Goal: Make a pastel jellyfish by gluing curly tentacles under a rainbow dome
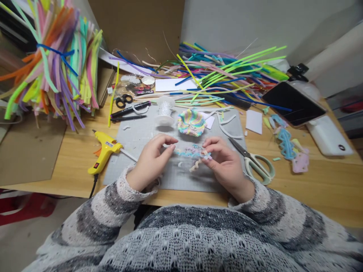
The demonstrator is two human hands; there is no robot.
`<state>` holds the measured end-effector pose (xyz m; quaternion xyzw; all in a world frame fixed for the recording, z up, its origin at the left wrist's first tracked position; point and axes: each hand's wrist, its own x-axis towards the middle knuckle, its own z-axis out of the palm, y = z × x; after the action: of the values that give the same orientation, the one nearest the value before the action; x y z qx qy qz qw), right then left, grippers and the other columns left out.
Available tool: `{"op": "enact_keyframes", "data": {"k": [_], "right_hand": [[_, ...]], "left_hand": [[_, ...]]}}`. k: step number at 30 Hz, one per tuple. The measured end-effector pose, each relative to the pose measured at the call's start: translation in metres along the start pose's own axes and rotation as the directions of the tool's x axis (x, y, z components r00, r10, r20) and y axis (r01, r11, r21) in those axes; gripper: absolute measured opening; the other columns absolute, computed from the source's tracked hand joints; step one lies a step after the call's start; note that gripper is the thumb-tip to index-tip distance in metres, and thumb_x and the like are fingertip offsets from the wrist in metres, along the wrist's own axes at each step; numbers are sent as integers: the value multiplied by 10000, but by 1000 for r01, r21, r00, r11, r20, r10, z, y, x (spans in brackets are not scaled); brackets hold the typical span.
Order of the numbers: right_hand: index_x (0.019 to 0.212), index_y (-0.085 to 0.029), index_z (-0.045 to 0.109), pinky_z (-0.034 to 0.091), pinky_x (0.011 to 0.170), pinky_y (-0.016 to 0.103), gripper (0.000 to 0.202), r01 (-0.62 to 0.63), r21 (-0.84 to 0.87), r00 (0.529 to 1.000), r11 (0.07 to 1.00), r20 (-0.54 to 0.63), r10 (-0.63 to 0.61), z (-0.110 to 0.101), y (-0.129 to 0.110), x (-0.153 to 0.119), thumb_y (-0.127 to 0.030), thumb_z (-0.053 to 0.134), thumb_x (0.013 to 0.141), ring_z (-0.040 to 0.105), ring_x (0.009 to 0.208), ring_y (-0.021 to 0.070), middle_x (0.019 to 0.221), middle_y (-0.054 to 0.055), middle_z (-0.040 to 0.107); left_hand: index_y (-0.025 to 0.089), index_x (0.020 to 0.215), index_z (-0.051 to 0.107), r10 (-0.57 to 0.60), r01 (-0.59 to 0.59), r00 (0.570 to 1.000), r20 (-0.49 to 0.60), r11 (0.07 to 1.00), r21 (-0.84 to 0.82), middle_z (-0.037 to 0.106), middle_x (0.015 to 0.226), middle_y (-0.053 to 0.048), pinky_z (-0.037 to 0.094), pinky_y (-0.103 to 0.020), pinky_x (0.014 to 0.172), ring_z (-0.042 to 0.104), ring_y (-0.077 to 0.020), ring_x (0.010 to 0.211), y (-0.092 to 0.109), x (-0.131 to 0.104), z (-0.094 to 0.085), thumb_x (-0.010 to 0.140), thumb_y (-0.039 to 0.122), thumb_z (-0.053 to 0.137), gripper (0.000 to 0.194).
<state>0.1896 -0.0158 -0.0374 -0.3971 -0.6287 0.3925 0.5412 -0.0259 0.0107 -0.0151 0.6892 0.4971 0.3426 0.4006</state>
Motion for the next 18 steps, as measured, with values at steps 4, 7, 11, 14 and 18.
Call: {"op": "enact_keyframes", "data": {"k": [4,7,11,14,18], "right_hand": [[892,-318,683,462,857,398,99,79,31,996,996,-47,-77,-3,-4,0,-257,695,816,555,947,185,962,8,578],[893,-333,685,463,858,413,103,111,13,993,994,-44,-110,-4,-7,-2,-268,694,814,557,953,194,969,9,582],[853,-332,686,481,828,419,70,164,-42,985,986,-45,-166,-4,-12,-3,-283,697,805,565,918,201,937,13,593],[865,-339,691,485,815,412,86,187,-47,982,981,-31,-189,-5,-12,-4,-280,698,803,565,912,201,932,13,589],[912,-347,697,483,823,412,151,200,-29,980,979,-8,-200,-6,-10,-5,-243,696,803,560,927,201,958,17,580]], "left_hand": [[184,906,628,-236,252,968,87,900,-356,625,873,-24,452,-294,720,550,-137,771,2,4,0,845,316,589,151],[177,841,626,-305,387,921,244,793,-470,583,784,1,395,-260,615,485,-103,647,6,6,-1,775,332,643,170],[175,786,612,-310,431,898,312,757,-490,538,715,26,344,-254,583,431,-90,599,8,6,-1,723,332,682,183],[172,770,614,-291,424,899,327,765,-485,524,682,36,335,-256,595,426,-93,604,7,6,-1,706,329,698,189],[166,796,633,-297,445,887,354,757,-479,542,691,31,345,-261,620,445,-97,625,7,6,-2,701,322,708,197]]}}
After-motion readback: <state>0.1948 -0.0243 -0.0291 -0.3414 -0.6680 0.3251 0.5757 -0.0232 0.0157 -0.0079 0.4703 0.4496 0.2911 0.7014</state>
